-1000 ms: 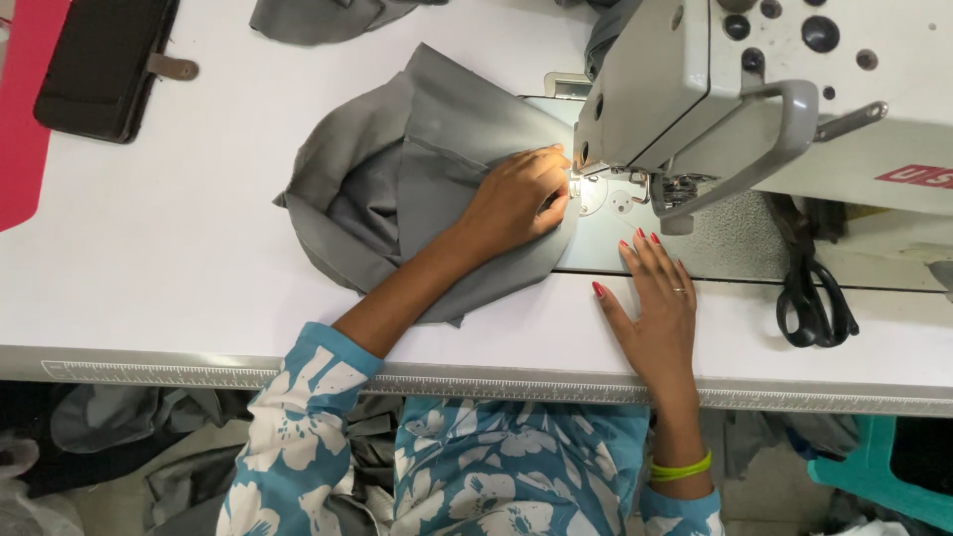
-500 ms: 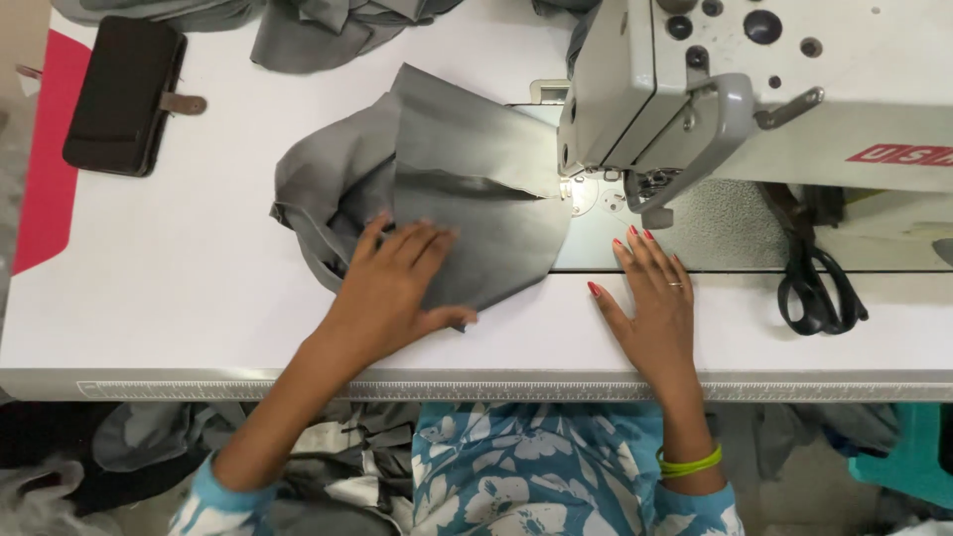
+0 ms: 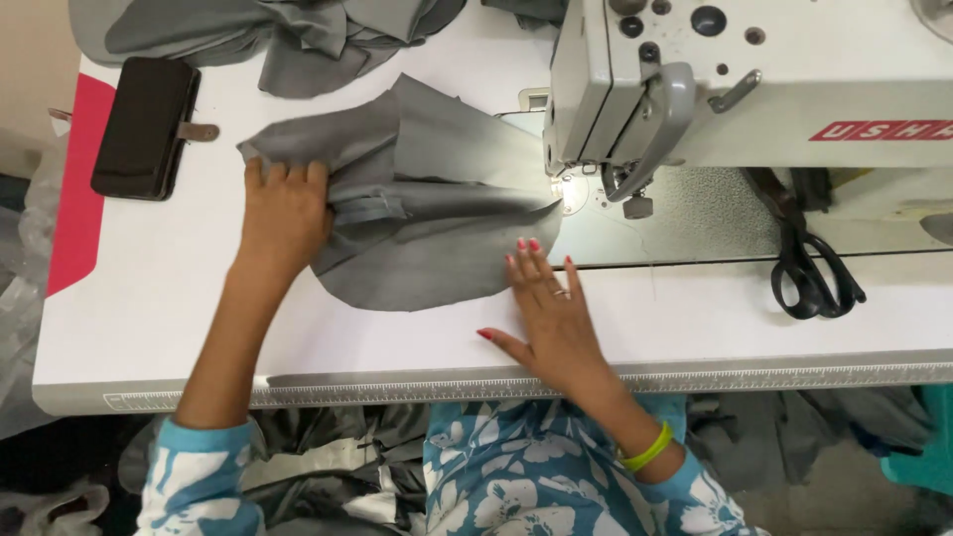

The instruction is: A person is using an industrial sewing machine to stitch together a grey fabric item.

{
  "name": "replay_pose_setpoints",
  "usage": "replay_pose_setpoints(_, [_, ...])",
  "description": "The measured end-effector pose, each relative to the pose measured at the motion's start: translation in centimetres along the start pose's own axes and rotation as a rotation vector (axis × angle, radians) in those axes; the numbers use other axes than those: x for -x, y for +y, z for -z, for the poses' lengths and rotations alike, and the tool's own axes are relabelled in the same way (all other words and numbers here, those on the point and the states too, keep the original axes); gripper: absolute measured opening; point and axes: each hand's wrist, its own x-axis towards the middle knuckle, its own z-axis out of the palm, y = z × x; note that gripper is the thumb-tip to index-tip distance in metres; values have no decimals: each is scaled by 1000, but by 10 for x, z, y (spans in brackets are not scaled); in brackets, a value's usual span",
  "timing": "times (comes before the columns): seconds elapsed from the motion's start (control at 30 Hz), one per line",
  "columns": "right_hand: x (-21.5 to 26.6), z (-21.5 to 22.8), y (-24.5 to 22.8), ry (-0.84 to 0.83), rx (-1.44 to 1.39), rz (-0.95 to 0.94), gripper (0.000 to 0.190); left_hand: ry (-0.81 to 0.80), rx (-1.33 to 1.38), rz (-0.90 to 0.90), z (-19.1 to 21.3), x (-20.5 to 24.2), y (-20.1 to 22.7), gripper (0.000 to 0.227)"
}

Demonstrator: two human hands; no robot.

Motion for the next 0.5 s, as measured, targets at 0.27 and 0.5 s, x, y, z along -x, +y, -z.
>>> replay_pose_setpoints(0.27, [1, -11, -15, -66, -117, 36, 92, 543, 150, -289, -10, -19, 156, 35])
replay_pose_setpoints(0.5, [4, -15, -10, -55, -145, 25, 85, 496, -22, -394, -59, -61, 198, 31])
